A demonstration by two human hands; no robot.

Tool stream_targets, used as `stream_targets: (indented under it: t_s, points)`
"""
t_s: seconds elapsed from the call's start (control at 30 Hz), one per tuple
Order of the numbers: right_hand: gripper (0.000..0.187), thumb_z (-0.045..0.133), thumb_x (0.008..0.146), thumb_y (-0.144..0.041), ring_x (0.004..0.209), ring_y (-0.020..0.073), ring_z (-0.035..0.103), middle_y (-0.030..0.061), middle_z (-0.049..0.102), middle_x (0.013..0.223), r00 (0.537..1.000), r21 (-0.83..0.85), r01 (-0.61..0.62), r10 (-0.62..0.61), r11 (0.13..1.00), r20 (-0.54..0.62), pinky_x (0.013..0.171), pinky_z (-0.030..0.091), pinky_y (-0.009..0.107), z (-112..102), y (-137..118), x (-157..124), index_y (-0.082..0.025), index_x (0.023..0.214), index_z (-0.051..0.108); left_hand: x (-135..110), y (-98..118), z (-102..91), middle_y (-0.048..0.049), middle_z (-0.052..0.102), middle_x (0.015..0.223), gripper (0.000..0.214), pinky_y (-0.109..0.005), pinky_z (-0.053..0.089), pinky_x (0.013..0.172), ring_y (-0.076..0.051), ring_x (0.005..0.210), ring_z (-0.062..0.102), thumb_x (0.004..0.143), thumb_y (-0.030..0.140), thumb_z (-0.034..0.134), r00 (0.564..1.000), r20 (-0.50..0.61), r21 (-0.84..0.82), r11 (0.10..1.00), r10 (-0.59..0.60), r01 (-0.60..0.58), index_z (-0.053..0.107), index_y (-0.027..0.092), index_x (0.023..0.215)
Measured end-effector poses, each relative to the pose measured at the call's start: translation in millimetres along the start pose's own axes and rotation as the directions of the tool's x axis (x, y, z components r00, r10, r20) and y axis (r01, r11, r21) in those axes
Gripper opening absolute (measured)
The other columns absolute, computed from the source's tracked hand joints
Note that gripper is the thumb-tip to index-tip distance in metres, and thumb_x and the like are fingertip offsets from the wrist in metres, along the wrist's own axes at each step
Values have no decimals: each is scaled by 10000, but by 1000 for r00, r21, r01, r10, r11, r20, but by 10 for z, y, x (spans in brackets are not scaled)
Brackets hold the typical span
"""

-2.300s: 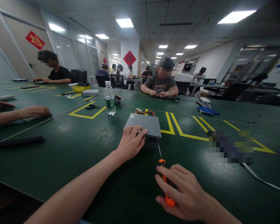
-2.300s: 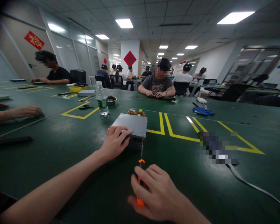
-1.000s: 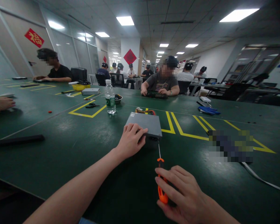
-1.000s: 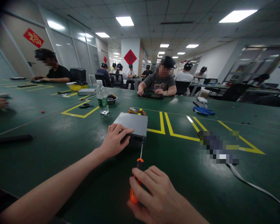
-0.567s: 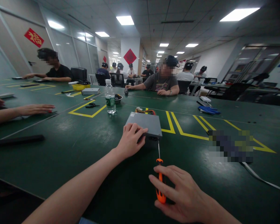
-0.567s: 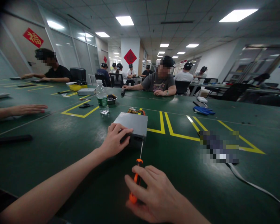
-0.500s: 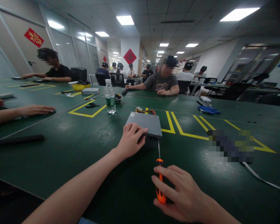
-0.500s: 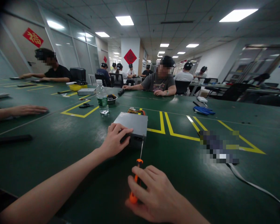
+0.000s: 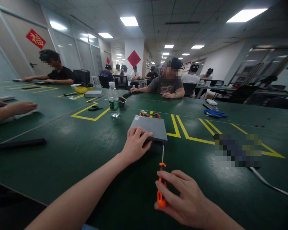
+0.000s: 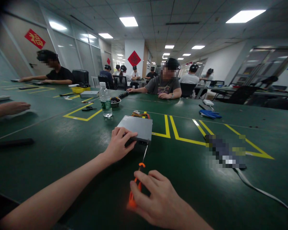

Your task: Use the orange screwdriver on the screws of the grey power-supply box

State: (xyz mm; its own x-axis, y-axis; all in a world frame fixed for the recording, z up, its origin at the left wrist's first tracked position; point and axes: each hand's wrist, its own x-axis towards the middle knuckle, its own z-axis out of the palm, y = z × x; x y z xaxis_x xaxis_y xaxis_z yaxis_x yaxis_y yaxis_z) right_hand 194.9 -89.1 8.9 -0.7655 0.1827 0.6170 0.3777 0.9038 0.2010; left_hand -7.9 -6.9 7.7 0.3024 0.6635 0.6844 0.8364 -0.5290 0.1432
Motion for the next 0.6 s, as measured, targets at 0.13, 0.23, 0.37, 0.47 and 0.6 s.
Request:
stream_targets:
  t_s: [0.13,0.23,0.37,0.47,0.6]
  points:
    - [255,559,786,-316,798,157,609,155,632,982,995,20,-35,36,999,-88,667,500,279,34,2,-47,-131,950,495,-1,-1,11,-59,513,974,290,-379,342,800,-229,942,395,786,274,526,1000,-1,-2,1000,-11,11,554,242,1073]
    - [305,498,815,-362,863,171,605,153,627,991,996,30,-65,67,997,-57,700,509,283,-15,-7,0,-126,1008,495,-2,3,15,-57,511,963,289,-382,342,805,-228,940,398,779,273,534,1000,-4,-11,1000,-24,24,558,246,1065]
    - [272,492,808,-287,876,181,599,135,622,993,999,-25,-22,23,999,41,711,503,306,-50,-20,59,-172,1049,543,1,11,5,-59,506,958,285,-388,345,803,-232,945,402,778,274,536,999,-2,-22,999,-34,34,562,249,1062]
    - [186,560,780,-255,823,154,603,135,627,968,999,-35,-8,6,999,-45,682,500,280,-5,-14,15,-156,936,544,1,9,1,-60,502,959,289,-391,347,801,-232,945,405,772,267,544,999,-4,-30,999,-33,33,563,249,1059]
    - [211,584,765,-250,813,148,605,146,622,984,988,9,-65,65,998,-142,661,514,269,25,5,-63,-137,919,496,-2,6,15,-58,503,951,293,-392,346,805,-233,949,400,774,270,540,999,-2,-29,999,-32,32,560,252,1066]
